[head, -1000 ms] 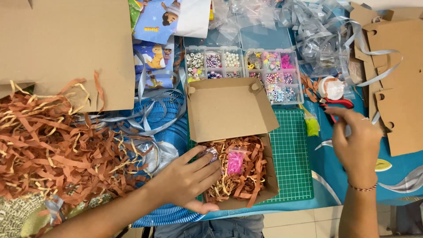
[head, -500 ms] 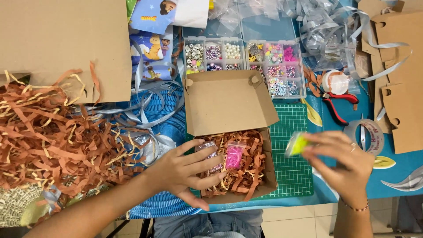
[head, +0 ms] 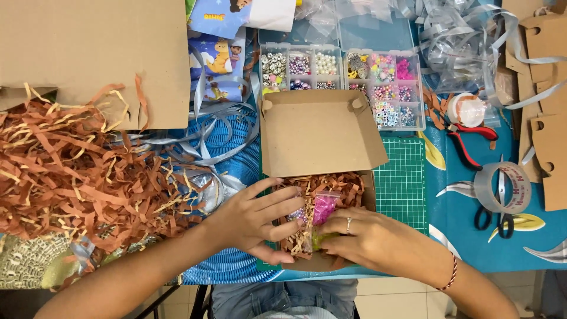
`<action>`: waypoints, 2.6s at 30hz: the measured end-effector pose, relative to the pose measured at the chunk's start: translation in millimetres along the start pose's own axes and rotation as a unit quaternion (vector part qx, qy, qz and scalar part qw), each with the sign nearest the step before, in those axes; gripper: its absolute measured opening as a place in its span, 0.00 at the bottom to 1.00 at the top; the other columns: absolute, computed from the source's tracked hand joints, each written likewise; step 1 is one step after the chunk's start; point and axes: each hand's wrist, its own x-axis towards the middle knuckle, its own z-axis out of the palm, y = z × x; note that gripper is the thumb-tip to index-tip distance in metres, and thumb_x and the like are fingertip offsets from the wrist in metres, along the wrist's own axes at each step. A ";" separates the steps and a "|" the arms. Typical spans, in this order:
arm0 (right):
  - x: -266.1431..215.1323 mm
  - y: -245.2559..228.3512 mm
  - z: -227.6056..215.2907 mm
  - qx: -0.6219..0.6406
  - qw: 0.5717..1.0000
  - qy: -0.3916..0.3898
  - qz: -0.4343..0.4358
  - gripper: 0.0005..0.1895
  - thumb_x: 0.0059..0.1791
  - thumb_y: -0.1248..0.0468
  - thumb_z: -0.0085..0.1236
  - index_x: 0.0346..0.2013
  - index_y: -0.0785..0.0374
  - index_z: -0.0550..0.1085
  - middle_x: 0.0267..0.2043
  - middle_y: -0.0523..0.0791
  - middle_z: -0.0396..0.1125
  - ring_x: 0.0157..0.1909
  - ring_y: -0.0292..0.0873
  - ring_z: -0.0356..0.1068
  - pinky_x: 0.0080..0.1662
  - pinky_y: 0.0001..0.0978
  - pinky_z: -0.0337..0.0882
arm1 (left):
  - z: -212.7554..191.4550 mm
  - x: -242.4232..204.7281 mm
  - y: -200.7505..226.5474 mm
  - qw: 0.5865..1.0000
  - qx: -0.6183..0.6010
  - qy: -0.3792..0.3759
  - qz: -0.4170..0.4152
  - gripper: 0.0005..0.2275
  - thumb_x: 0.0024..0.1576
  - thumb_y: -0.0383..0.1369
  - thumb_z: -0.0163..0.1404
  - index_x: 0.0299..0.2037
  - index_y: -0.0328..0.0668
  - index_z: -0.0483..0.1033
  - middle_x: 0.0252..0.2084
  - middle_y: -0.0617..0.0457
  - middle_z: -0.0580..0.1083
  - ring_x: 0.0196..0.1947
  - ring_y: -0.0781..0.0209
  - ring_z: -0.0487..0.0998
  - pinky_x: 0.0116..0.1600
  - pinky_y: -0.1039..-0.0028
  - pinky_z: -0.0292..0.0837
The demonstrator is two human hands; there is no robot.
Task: Assembling a cardboard gift box, filling it with shredded paper, and adding small gift items.
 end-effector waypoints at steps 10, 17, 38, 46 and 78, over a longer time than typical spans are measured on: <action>-37.7 74.1 -8.5 0.171 0.855 0.446 0.203 0.12 0.59 0.61 0.46 0.33 0.61 0.63 0.30 0.48 0.63 0.36 0.47 0.69 0.44 0.38 0.73 | -4.8 1.3 -10.4 0.911 -0.114 0.258 -0.301 0.18 0.60 0.41 0.54 0.49 0.42 0.60 0.41 0.52 0.61 0.43 0.55 0.66 0.52 0.63 0.66; -20.8 67.8 -18.7 0.215 0.826 0.365 0.372 0.11 0.56 0.62 0.55 0.47 0.65 0.80 0.33 0.54 0.76 0.31 0.51 0.75 0.39 0.44 0.78 | -21.4 13.9 -30.0 0.837 -0.284 0.132 -0.450 0.23 0.62 0.29 0.50 0.61 0.35 0.49 0.34 0.42 0.74 0.29 0.50 0.75 0.40 0.62 0.71; -33.4 11.3 25.6 -0.034 0.854 0.449 0.262 0.12 0.51 0.79 0.56 0.48 0.72 0.80 0.47 0.56 0.78 0.42 0.59 0.78 0.41 0.47 0.80 | -31.4 28.1 32.9 0.875 -0.161 0.140 -0.434 0.24 0.56 0.14 0.47 0.64 0.38 0.71 0.57 0.43 0.79 0.55 0.39 0.78 0.51 0.57 0.81; -32.8 5.2 25.0 -0.069 0.897 0.394 0.190 0.19 0.50 0.83 0.50 0.52 0.66 0.77 0.59 0.52 0.73 0.60 0.58 0.71 0.57 0.51 0.75 | -45.0 15.9 35.6 0.958 0.011 0.018 -0.287 0.23 0.56 0.17 0.48 0.62 0.44 0.74 0.66 0.49 0.72 0.68 0.44 0.69 0.67 0.49 0.65; -64.8 0.3 54.9 -0.241 0.902 0.357 0.018 0.13 0.44 0.62 0.67 0.44 0.52 0.82 0.55 0.42 0.77 0.58 0.47 0.76 0.63 0.55 0.68 | -27.3 7.4 68.5 0.982 0.115 0.077 -0.126 0.13 0.59 0.36 0.57 0.52 0.44 0.80 0.57 0.51 0.80 0.58 0.48 0.80 0.61 0.51 0.75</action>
